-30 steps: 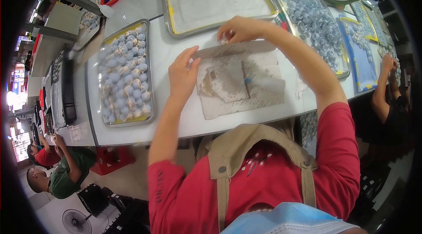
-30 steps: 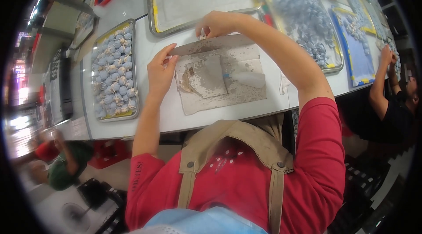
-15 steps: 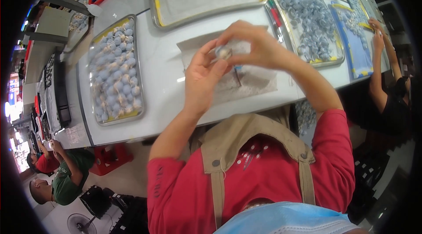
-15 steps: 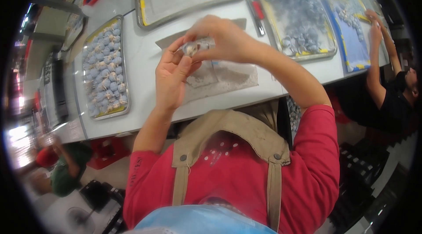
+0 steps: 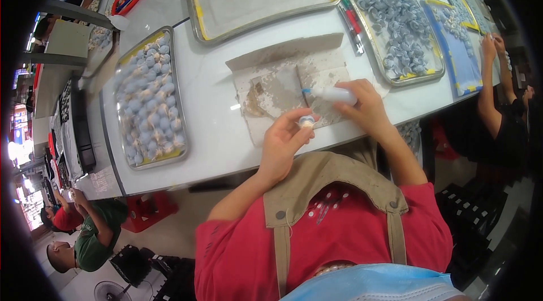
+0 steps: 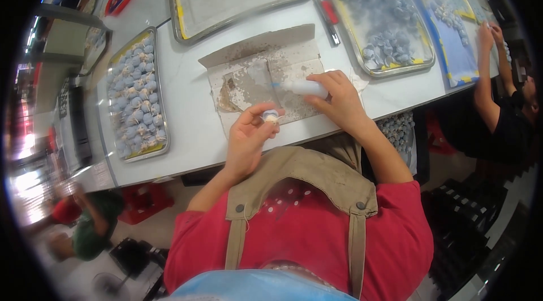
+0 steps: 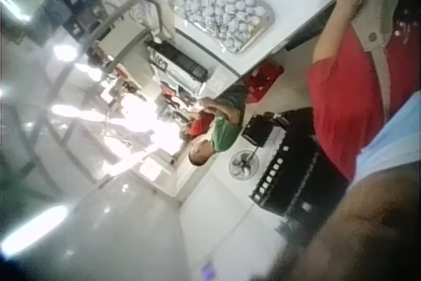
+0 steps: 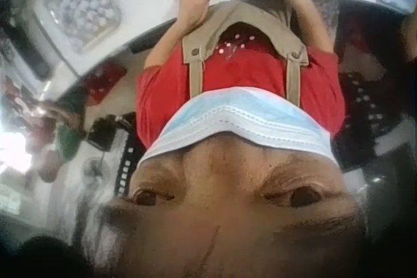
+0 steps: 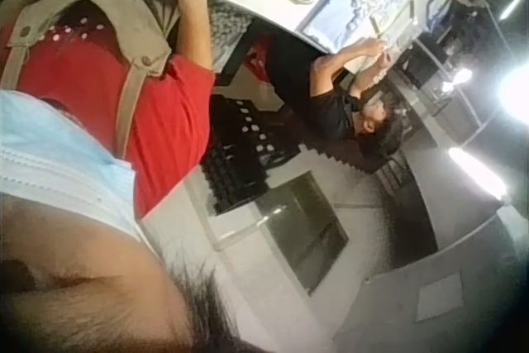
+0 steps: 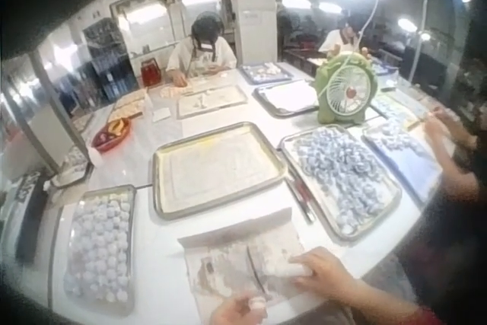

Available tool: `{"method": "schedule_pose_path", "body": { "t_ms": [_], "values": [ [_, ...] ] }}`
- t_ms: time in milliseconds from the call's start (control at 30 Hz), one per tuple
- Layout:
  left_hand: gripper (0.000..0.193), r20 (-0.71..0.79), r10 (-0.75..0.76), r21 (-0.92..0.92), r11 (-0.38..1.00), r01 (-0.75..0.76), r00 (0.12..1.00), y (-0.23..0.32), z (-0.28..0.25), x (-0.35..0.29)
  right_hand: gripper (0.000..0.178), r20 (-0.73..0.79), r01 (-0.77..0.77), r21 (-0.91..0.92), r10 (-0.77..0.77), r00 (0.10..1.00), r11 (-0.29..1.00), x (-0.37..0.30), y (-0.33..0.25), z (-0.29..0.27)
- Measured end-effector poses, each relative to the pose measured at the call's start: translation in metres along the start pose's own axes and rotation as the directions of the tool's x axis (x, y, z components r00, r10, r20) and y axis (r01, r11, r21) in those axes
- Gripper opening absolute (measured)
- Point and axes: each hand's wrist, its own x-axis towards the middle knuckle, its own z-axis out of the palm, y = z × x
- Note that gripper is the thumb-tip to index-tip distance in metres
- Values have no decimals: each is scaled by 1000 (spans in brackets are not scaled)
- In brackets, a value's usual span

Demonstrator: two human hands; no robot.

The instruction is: The person applies glue to small figurine parts using a squeeze bottle, attaches pieces together by hand, and rearranges trays on the table.

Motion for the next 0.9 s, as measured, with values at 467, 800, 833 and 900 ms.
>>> {"method": "schedule_pose_path", "body": {
  "t_ms": [467,800,833,900],
  "values": [
    [37,-60,44,-43,998,-47,997,-8,5,-8,28,-141,-56,652,194,971,756,-34,-30,-14],
    [37,-75,48,48,998,-45,996,-10,8,-11,34,-327,232,81,-194,925,969,-34,-41,-27],
    [37,-78,60,44,997,-57,995,-10,8,-12,34,-326,232,83,-194,925,969,-33,-42,-27],
    [37,-77,64,50,997,-60,995,-11,8,-11,34,-323,247,71,-212,922,966,-32,-46,-26]
  ]
}}
